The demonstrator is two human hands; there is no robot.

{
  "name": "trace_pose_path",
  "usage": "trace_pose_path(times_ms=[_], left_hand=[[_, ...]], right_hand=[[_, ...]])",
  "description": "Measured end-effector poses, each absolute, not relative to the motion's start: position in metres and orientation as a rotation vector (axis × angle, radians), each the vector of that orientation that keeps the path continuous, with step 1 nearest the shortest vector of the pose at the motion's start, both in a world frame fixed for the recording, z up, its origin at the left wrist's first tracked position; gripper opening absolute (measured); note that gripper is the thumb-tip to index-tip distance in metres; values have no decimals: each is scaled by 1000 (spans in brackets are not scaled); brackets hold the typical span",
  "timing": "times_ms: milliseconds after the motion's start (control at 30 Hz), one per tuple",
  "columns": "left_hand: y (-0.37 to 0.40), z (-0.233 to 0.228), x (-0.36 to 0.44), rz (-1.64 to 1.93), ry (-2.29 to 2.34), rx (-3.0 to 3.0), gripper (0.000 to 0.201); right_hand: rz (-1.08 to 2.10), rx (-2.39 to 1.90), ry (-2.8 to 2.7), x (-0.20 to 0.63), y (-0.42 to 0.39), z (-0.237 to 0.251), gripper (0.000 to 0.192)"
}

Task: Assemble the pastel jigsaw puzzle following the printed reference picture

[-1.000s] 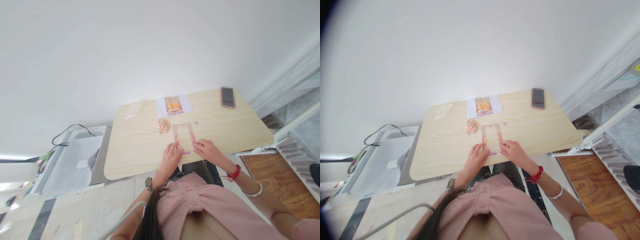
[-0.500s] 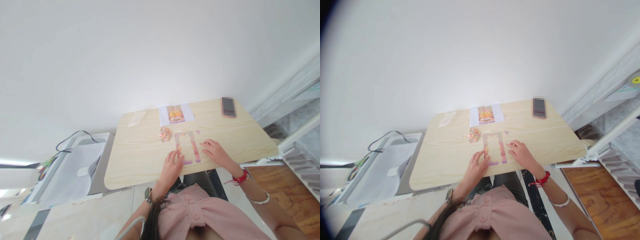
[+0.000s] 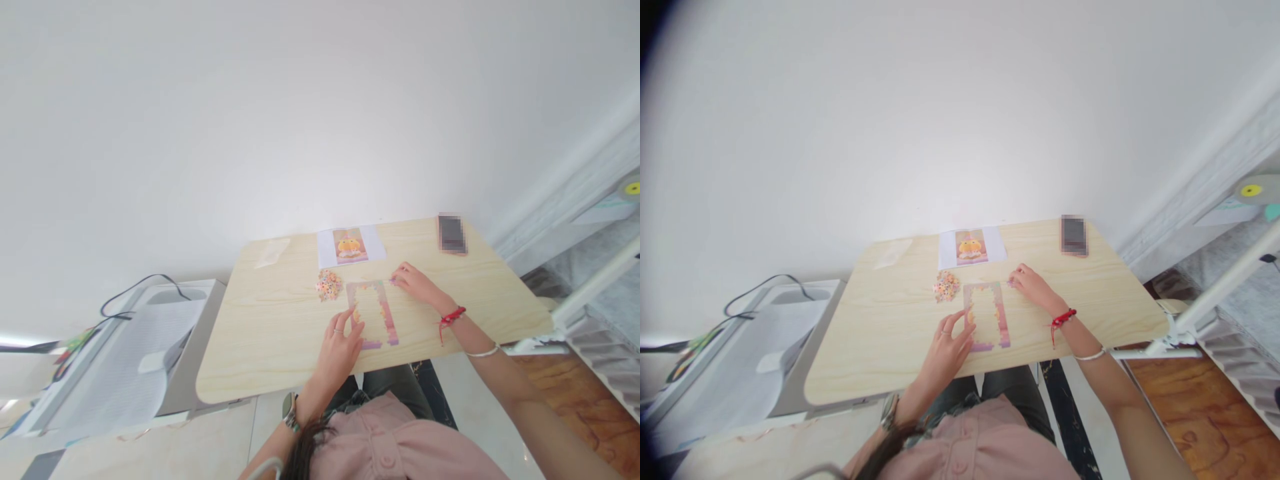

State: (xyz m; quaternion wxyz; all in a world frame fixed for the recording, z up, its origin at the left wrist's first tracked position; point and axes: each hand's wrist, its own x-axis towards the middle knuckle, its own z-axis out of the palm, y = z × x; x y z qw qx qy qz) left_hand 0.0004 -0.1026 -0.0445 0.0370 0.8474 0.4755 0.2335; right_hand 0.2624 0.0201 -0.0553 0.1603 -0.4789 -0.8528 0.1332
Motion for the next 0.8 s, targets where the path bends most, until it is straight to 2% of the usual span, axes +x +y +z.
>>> trace_pose_path(times_ms=[233,300,400,600,800], left_hand=[[-105,-47,-4,698,1495,2582,25],[-105,-47,-4,693,1491,2582,24],[-104,-47,-3,698,1481,2583,23],[-105,-47,-3,707,1479,2575,24],[-108,-49,-4,668,1485,2564,25]], right_hand=[[124,-1519,-2608,263,5,-43,18],[151,-1465,-2595,265,4,-40,13],[217,-1372,-2606,268,10,-38,24],[241,-1352,-2689,272,18,-35,7],[258,-1302,-2667,277,12,-34,11]])
